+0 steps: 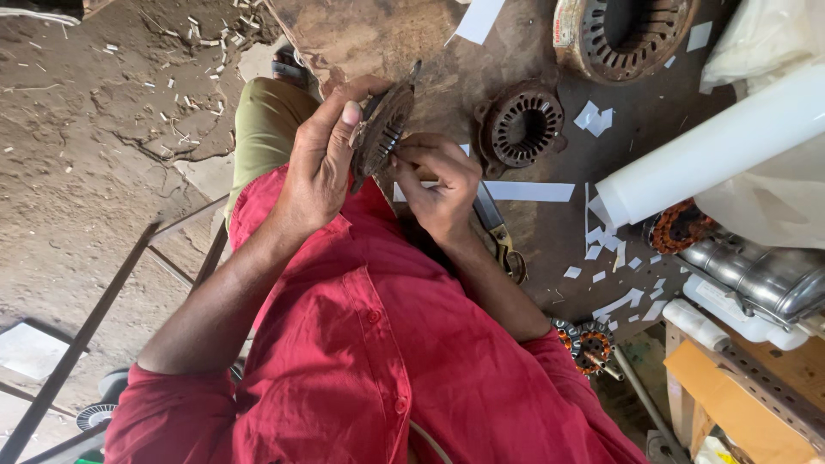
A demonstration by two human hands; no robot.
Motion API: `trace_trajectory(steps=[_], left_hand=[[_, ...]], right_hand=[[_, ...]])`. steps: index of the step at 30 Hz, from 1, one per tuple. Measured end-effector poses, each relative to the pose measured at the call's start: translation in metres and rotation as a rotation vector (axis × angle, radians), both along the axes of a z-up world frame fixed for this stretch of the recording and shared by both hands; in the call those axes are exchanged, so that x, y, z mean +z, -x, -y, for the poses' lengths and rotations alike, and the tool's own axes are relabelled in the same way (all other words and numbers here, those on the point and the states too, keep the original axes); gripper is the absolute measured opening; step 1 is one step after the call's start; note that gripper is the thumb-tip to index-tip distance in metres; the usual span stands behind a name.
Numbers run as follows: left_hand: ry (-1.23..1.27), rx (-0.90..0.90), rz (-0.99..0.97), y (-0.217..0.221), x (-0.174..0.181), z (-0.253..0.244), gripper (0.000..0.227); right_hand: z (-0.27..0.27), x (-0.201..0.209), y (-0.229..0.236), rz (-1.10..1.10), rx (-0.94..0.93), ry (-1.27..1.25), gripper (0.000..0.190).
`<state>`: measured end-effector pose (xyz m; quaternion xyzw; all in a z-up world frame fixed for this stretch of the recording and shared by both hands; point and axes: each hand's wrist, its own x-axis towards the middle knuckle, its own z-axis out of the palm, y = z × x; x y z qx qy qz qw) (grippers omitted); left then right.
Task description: The person cuts a white strip of insulation tape into small pieces using scissors and places them into the slots of a stator component. The person repeats this process with multiple stator parts on a cluttered workbench.
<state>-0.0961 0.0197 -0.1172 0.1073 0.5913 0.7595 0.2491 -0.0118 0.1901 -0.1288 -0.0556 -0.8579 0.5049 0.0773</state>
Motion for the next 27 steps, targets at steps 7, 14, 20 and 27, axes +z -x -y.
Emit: trace_trajectory(steps=[7,14,20,27], left_hand=[[0.038,-0.021,0.07,0.001,0.004,0.004,0.044],[0.135,-0.013,-0.107,0.003,0.004,0.004,0.041],[0.115,-0.014,-0.143,0.003,0.0,0.005,0.04],[0.126,-0.01,-0.163,0.004,0.002,0.005,0.041]], right_hand=[[0.002,-0.013,-0.007,0.053,-0.121,0.235,0.028],[-0.001,0.005,0.001,0.01,-0.005,0.033,0.025],[0.011,0.007,0.004,-0.071,-0.032,-0.154,0.019],[0.011,-0.005,0.003,-0.086,-0.037,-0.054,0.016]])
